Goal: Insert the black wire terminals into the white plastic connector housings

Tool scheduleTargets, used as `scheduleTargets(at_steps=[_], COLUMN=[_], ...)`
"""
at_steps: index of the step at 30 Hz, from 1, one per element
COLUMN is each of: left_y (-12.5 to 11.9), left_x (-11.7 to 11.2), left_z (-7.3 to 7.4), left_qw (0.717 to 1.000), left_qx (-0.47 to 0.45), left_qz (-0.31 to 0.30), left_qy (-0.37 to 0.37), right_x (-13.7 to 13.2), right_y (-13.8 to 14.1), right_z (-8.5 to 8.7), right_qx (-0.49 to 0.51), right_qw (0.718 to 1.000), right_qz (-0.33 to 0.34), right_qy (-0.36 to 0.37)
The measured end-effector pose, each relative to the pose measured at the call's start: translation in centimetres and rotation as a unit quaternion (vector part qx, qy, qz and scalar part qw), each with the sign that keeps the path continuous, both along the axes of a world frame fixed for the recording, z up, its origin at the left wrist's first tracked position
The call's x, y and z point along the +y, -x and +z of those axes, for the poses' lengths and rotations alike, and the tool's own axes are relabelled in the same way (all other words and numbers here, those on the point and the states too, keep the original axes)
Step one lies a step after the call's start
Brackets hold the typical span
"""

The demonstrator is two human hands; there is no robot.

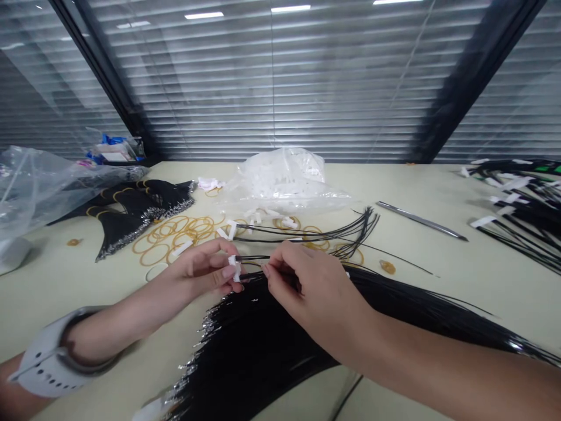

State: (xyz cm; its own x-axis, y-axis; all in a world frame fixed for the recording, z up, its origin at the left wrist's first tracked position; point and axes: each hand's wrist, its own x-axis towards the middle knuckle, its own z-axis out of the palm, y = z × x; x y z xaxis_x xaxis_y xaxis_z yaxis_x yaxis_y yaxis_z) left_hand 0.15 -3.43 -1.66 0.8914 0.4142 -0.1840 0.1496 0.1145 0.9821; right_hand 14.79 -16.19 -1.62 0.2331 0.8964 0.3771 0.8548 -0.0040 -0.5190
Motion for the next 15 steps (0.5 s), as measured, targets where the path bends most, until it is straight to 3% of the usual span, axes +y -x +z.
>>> scheduleTargets(at_steps=[15], left_y=[0.10], left_x=[-0.01], left_z=[-0.05], left_qw=[1.000], left_qx=[0.003], left_qz=[0.000], left_qy=[0.003], right_x=[0.09], right_y=[-0.10], right_z=[-0.19], right_qx=[-0.016], right_qw=[1.000], right_qz=[0.002], right_qy=[0.022])
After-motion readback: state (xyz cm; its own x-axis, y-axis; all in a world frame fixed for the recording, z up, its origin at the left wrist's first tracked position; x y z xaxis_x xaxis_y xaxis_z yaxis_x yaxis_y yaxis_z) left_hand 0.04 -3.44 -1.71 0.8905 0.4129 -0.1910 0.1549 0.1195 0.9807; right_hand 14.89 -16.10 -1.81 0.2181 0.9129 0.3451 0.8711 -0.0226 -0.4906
